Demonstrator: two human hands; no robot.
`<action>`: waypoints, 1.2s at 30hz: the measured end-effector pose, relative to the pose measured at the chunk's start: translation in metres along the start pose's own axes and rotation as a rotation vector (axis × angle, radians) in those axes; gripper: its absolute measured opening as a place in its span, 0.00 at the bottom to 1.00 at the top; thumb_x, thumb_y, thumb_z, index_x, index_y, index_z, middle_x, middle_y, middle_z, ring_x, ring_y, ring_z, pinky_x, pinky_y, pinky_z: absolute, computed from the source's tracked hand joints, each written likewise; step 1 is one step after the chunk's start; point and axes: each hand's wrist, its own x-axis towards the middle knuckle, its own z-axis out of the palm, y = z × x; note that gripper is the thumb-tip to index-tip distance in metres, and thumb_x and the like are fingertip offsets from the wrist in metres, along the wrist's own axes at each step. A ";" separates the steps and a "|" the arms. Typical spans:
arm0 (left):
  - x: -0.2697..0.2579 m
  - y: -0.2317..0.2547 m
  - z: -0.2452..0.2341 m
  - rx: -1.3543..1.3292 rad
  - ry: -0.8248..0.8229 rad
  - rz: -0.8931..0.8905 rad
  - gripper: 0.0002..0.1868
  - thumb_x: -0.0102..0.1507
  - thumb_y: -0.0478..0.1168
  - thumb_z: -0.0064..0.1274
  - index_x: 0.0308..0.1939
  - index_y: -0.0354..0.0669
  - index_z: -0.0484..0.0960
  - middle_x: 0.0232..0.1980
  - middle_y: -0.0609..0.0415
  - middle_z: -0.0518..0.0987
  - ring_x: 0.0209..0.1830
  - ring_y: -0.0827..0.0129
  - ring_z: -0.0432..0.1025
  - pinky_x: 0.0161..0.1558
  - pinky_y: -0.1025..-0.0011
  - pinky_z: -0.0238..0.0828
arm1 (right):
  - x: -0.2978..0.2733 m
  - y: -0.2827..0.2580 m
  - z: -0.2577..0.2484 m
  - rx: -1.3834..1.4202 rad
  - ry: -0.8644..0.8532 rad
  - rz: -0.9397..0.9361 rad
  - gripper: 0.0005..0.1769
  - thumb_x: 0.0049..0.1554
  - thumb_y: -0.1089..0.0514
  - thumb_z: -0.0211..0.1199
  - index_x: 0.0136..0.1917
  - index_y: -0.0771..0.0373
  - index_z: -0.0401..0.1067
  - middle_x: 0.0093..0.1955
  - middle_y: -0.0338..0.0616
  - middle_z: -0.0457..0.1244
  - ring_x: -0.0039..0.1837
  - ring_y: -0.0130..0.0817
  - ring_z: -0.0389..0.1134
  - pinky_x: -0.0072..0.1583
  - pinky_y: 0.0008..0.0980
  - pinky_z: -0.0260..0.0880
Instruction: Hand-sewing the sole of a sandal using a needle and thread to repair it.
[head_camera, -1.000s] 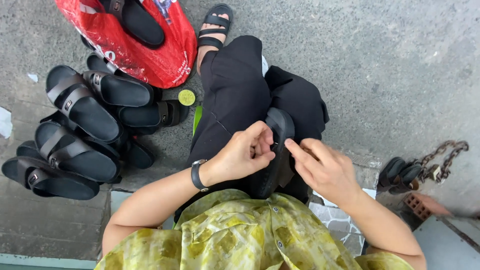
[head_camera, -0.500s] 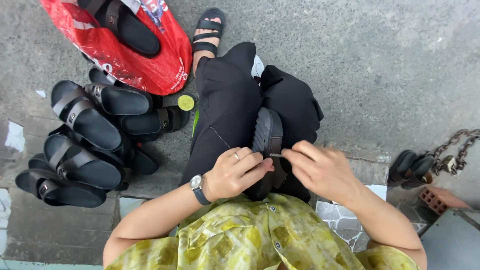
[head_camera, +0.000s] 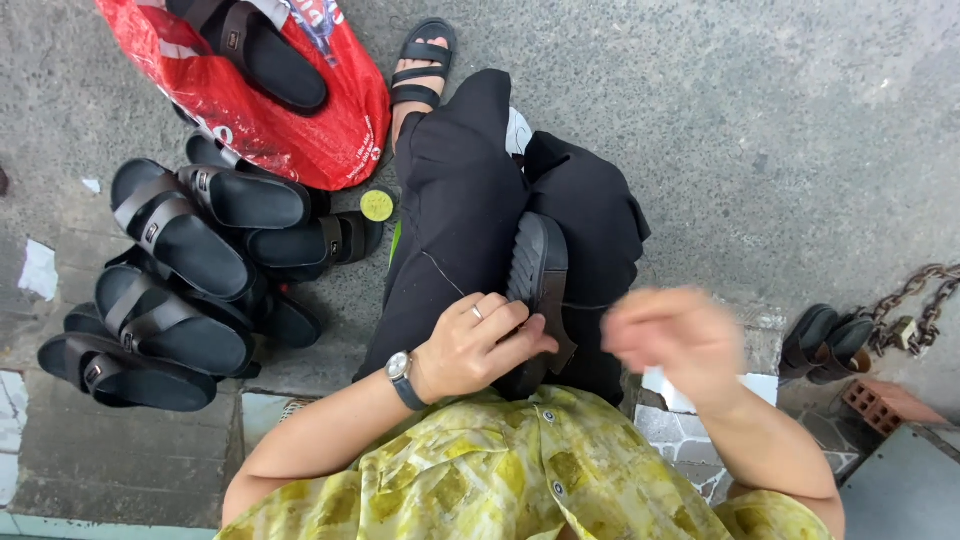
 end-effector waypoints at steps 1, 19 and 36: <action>-0.002 0.000 -0.005 0.000 -0.002 -0.005 0.08 0.60 0.39 0.58 0.31 0.40 0.77 0.30 0.51 0.68 0.21 0.65 0.63 0.24 0.74 0.62 | 0.004 -0.007 -0.007 0.003 -0.001 0.005 0.10 0.53 0.66 0.52 0.48 0.65 0.70 0.33 0.48 0.65 0.25 0.25 0.63 0.27 0.20 0.63; 0.072 -0.092 0.000 -0.969 -0.168 -0.768 0.22 0.68 0.44 0.35 0.28 0.38 0.80 0.16 0.56 0.68 0.17 0.78 0.62 0.20 0.81 0.61 | 0.045 0.001 0.025 -0.554 -0.164 -0.222 0.10 0.48 0.72 0.58 0.43 0.68 0.76 0.14 0.29 0.46 0.18 0.26 0.48 0.25 0.22 0.58; 0.023 -0.040 -0.030 -0.231 -0.427 -0.197 0.27 0.56 0.41 0.62 0.53 0.27 0.71 0.54 0.37 0.71 0.52 0.48 0.71 0.51 0.59 0.70 | 0.045 -0.021 0.011 -1.526 -0.384 -0.490 0.22 0.56 0.62 0.51 0.63 0.52 0.68 0.48 0.40 0.59 0.39 0.31 0.68 0.38 0.27 0.70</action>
